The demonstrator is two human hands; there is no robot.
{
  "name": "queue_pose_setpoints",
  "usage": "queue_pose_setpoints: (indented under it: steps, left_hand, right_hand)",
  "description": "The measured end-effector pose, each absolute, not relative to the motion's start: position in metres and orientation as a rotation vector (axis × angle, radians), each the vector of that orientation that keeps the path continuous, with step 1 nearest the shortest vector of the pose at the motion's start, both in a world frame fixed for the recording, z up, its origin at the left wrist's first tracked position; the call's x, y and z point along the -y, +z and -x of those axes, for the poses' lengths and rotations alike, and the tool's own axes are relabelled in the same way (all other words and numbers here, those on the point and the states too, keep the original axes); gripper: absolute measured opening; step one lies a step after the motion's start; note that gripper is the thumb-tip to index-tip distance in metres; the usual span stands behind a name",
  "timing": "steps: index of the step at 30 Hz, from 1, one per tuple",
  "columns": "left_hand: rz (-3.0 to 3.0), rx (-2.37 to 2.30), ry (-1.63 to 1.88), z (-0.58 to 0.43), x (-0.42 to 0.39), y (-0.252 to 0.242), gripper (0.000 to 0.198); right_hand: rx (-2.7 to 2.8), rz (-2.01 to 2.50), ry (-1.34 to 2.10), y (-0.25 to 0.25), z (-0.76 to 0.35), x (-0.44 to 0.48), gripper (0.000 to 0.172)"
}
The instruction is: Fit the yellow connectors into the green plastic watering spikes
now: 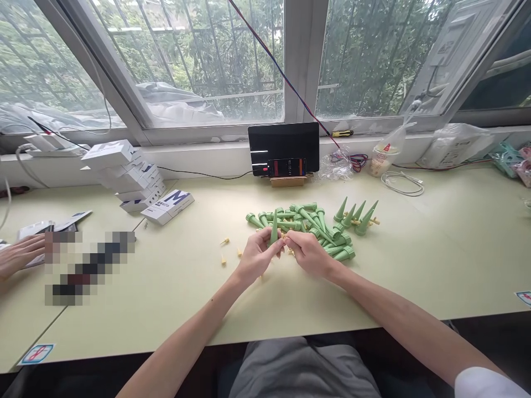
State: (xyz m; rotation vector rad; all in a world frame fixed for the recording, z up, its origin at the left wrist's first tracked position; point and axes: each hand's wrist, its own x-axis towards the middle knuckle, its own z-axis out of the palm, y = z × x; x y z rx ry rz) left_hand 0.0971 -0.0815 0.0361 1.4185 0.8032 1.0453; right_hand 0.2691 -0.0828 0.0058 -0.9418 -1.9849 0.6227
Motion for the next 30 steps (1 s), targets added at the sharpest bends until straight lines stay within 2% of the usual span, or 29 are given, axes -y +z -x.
queue_pose_setpoints:
  steps: [30]
  left_hand:
    - [-1.492,-0.812,1.066,-0.0975,0.0823,0.0355,0.025]
  right_hand:
    - [1.999,0.939,0.601,0.0113,-0.2725,0.0834,0.039]
